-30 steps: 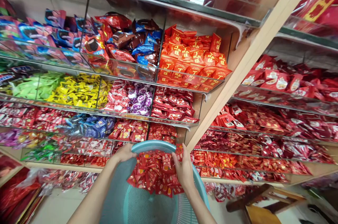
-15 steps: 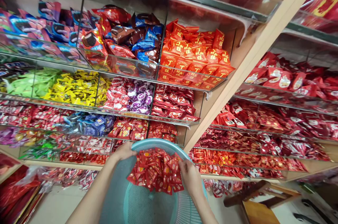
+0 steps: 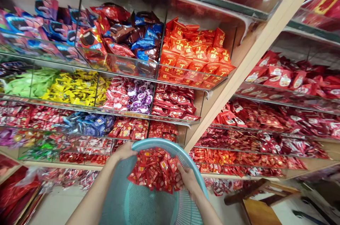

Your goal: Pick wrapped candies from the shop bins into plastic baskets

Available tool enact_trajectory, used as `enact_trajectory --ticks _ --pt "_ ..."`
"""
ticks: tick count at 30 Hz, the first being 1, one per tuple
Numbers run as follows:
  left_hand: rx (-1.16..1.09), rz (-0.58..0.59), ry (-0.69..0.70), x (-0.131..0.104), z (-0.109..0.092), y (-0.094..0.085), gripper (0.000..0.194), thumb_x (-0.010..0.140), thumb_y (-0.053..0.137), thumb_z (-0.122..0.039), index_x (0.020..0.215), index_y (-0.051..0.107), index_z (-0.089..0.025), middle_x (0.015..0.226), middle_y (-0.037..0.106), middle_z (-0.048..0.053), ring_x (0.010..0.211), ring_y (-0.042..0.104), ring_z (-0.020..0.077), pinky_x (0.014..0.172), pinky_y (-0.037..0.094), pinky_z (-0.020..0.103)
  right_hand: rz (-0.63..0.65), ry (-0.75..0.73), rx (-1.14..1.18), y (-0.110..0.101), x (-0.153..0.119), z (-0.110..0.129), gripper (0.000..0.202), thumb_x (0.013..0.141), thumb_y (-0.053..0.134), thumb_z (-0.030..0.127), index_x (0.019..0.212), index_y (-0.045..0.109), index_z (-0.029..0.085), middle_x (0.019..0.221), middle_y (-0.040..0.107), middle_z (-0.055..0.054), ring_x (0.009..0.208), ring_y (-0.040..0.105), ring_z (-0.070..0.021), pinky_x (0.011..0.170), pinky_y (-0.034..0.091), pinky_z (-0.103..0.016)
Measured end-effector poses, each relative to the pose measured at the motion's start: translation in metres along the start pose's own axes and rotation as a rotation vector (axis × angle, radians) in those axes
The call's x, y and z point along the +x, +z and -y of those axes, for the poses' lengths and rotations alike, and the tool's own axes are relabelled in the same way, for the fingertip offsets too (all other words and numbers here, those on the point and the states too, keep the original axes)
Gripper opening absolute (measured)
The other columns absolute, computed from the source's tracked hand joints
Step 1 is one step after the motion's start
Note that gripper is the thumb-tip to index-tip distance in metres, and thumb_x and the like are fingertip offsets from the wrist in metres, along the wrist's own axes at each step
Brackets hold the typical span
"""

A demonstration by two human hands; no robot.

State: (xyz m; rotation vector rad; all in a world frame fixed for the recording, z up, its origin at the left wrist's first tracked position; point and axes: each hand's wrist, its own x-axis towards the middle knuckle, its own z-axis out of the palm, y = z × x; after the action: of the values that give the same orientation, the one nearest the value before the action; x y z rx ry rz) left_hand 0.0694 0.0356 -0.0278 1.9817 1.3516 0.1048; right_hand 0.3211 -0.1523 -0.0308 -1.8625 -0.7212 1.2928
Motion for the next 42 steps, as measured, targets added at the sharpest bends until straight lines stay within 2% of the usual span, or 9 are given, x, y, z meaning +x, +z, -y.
enact_trajectory --ticks 4,8,10,15,21,28,35,38,42 --pt "0.037 -0.005 0.022 0.000 0.000 0.000 0.018 0.059 0.058 -0.026 0.074 0.064 -0.018 0.062 0.060 -0.002 0.059 0.054 0.0112 0.052 0.034 0.017 -0.128 -0.045 -0.340 -0.001 0.002 0.003 0.058 0.078 0.022 0.067 0.053 0.046 0.020 0.049 0.059 -0.007 0.045 0.059 -0.0198 0.042 0.043 -0.028" --pt "0.049 -0.013 0.033 0.001 0.002 0.002 0.019 0.059 0.057 -0.028 0.074 0.063 -0.017 0.060 0.059 -0.002 0.056 0.053 0.0112 0.049 0.033 0.018 -0.464 -0.294 -0.790 0.001 -0.017 0.011 0.060 0.083 0.016 0.061 0.052 0.047 0.021 0.058 0.062 -0.010 0.063 0.063 -0.0226 0.055 0.042 -0.029" --pt "0.042 -0.015 0.040 0.002 0.003 0.003 0.019 0.058 0.057 -0.028 0.073 0.063 -0.017 0.060 0.058 -0.002 0.055 0.053 0.0111 0.049 0.033 0.018 -0.530 -0.372 -0.945 0.007 -0.030 0.012 0.057 0.084 0.019 0.060 0.060 0.052 0.021 0.060 0.063 -0.009 0.065 0.063 -0.0228 0.055 0.040 -0.028" --pt "0.005 -0.011 0.038 0.004 0.005 0.004 0.020 0.059 0.059 -0.028 0.075 0.064 -0.017 0.063 0.060 -0.002 0.059 0.054 0.0109 0.053 0.035 0.017 -0.348 -0.448 -1.219 0.031 -0.046 -0.001 0.042 0.078 0.042 0.058 0.080 0.058 0.019 0.067 0.066 -0.007 0.064 0.064 -0.0224 0.050 0.037 -0.024" --pt "0.022 -0.007 0.037 0.002 0.002 0.002 0.018 0.059 0.058 -0.026 0.073 0.063 -0.017 0.061 0.059 -0.003 0.058 0.053 0.0107 0.052 0.034 0.017 -0.316 -0.539 -1.355 0.047 -0.038 -0.011 0.015 0.084 0.045 0.026 0.085 0.058 0.019 0.076 0.067 -0.005 0.066 0.065 -0.0204 0.048 0.038 -0.023" --pt "0.042 0.007 0.075 0.003 0.003 0.003 0.018 0.059 0.055 -0.025 0.072 0.063 -0.016 0.059 0.057 -0.003 0.054 0.052 0.0096 0.050 0.033 0.017 -0.313 -0.667 -1.353 0.025 -0.050 -0.005 0.016 0.085 0.041 0.021 0.082 0.057 0.022 0.070 0.065 -0.003 0.061 0.064 -0.0179 0.048 0.036 -0.023" --pt "0.003 0.004 0.086 0.005 0.006 0.005 0.022 0.059 0.056 -0.027 0.077 0.064 -0.018 0.063 0.060 -0.002 0.057 0.054 0.0103 0.051 0.034 0.017 -0.092 -0.691 -1.173 0.007 -0.065 0.024 0.028 0.089 0.032 0.033 0.072 0.051 0.022 0.072 0.063 -0.001 0.065 0.061 -0.0153 0.052 0.034 -0.023" --pt "0.013 -0.007 0.066 0.005 0.006 0.005 0.021 0.059 0.057 -0.027 0.076 0.064 -0.017 0.063 0.060 -0.002 0.057 0.054 0.0105 0.050 0.034 0.017 -0.102 -0.691 -1.138 0.003 -0.061 0.033 0.031 0.090 0.029 0.035 0.073 0.050 0.021 0.070 0.062 -0.001 0.066 0.060 -0.0155 0.055 0.034 -0.023" --pt "0.025 0.008 0.061 0.005 0.007 0.005 0.021 0.060 0.056 -0.028 0.076 0.064 -0.017 0.063 0.060 -0.002 0.056 0.054 0.0104 0.050 0.034 0.017 -0.243 -0.662 -1.145 -0.007 -0.043 0.047 0.034 0.091 0.026 0.039 0.079 0.052 0.022 0.076 0.062 -0.003 0.068 0.061 -0.0156 0.056 0.036 -0.023"
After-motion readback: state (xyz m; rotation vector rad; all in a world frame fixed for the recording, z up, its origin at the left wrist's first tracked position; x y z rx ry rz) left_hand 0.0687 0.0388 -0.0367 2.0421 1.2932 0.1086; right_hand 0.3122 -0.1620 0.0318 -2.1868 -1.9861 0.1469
